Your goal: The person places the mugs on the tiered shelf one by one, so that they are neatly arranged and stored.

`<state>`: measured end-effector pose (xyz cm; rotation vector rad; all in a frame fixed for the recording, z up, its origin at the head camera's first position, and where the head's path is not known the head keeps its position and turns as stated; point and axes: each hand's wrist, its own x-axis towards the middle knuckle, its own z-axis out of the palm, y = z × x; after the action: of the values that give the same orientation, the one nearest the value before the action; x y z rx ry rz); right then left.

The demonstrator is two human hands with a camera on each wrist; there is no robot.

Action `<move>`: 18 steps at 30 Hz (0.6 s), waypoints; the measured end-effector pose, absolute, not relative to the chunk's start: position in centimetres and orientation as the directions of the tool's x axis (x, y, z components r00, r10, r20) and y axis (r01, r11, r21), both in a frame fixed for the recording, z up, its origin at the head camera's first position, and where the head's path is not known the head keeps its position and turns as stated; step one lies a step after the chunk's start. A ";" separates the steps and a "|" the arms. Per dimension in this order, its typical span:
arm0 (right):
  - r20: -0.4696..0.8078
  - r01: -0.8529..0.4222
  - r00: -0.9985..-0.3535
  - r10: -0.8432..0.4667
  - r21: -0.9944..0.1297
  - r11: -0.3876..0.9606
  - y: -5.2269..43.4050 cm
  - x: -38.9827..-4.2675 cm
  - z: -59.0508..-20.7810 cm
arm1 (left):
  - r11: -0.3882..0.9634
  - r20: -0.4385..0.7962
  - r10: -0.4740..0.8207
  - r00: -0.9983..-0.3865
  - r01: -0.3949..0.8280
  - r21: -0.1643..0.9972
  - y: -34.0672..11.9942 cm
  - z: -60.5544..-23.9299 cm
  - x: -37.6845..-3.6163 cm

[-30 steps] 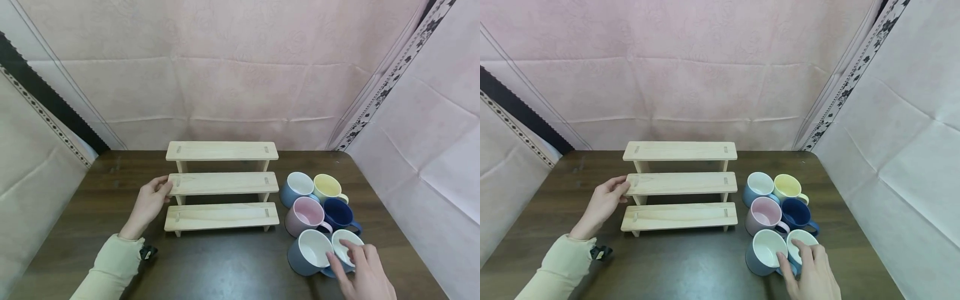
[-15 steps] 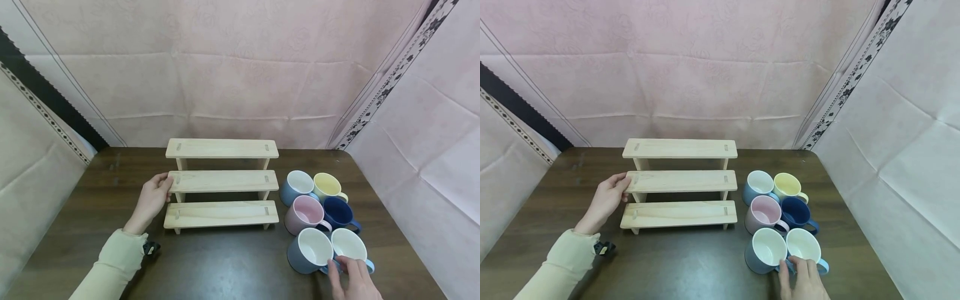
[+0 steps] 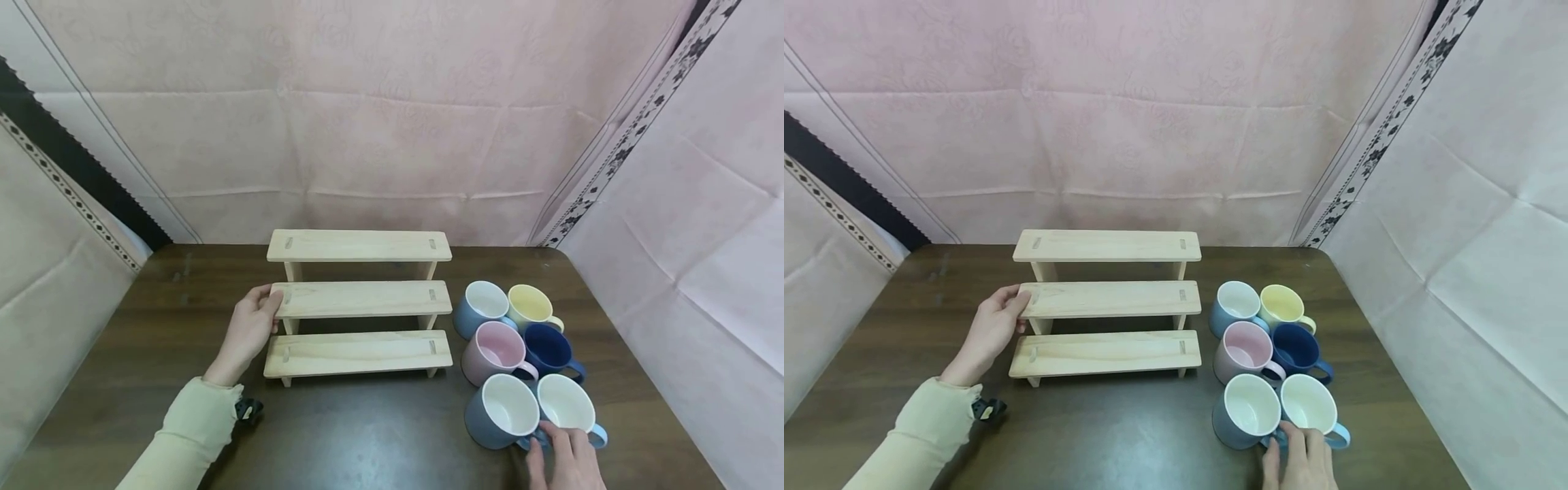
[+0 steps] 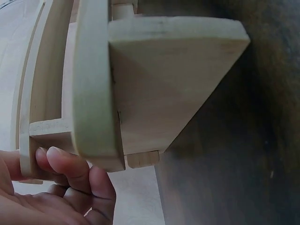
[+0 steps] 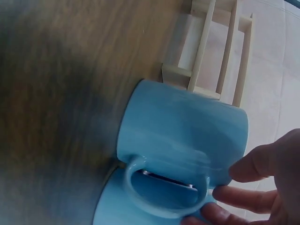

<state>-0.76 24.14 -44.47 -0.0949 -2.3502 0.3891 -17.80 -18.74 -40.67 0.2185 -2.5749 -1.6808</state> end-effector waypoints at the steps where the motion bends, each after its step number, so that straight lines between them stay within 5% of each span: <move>1: 0.657 -0.038 -0.731 0.185 -0.310 0.950 24.0 -0.7 -44.5 | 0.397 -0.028 -0.152 -0.988 -0.087 0.914 -18.8 -40.7 -17.8; 18: 0.645 -0.083 -0.742 0.184 -0.360 0.929 23.6 -0.9 -45.9 | 0.388 -0.045 -0.168 -0.985 -0.108 0.916 -18.5 -40.9 -18.2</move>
<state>-0.89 23.56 -45.91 -0.0712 -2.3595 0.4805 -18.23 -18.52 -40.89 0.2562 -2.5703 -1.6893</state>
